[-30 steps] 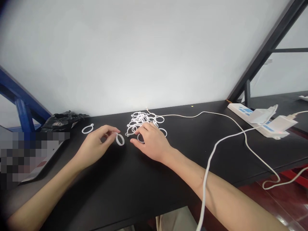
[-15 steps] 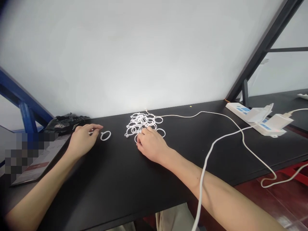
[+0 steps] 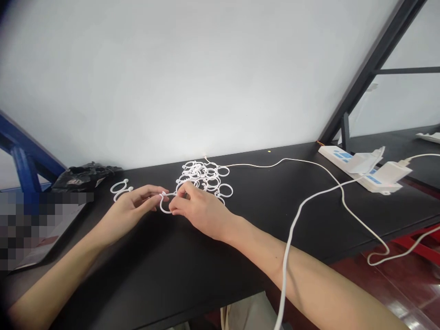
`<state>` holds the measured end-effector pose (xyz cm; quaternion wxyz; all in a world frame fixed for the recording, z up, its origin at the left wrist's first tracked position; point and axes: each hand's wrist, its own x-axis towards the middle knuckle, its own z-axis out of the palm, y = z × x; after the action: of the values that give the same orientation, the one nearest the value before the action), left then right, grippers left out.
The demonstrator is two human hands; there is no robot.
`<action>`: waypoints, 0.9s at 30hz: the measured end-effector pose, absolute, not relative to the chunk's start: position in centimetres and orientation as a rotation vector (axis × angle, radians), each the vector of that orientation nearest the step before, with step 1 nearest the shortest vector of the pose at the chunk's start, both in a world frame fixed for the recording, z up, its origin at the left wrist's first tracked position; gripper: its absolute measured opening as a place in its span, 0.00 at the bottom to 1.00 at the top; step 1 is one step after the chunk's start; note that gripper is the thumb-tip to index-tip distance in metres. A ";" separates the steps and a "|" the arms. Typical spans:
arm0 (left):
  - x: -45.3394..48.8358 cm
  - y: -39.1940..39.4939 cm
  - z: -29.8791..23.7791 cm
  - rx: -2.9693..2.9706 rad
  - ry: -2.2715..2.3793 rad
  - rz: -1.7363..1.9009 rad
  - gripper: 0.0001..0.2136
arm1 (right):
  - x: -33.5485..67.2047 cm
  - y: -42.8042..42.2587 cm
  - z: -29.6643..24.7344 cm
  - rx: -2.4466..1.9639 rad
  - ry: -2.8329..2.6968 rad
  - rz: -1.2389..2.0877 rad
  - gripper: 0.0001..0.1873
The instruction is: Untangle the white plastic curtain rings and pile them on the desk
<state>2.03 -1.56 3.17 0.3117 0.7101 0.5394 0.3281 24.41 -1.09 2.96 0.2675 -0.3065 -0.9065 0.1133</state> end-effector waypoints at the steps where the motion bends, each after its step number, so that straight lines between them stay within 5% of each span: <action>1: 2.0 -1.6 3.2 1.849 1.407 0.887 0.17 | 24.5 -1.1 2.9 -0.837 -2.444 0.328 0.07; 11: 1.8 -1.8 3.2 1.763 1.384 0.969 0.15 | 24.6 -1.0 2.9 -0.897 -2.420 0.463 0.09; 17: 2.4 -2.0 2.9 1.758 1.337 0.957 0.14 | 24.2 -1.6 3.0 -1.016 -2.305 0.757 0.35; 27: 2.5 -2.0 3.1 1.792 1.238 0.874 0.12 | 24.4 -0.9 3.0 -0.977 -2.255 0.740 0.17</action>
<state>2.54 -2.04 3.13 0.3870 0.7041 0.4865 0.3434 24.39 -0.88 3.00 0.2837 -0.3651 -0.8425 0.2764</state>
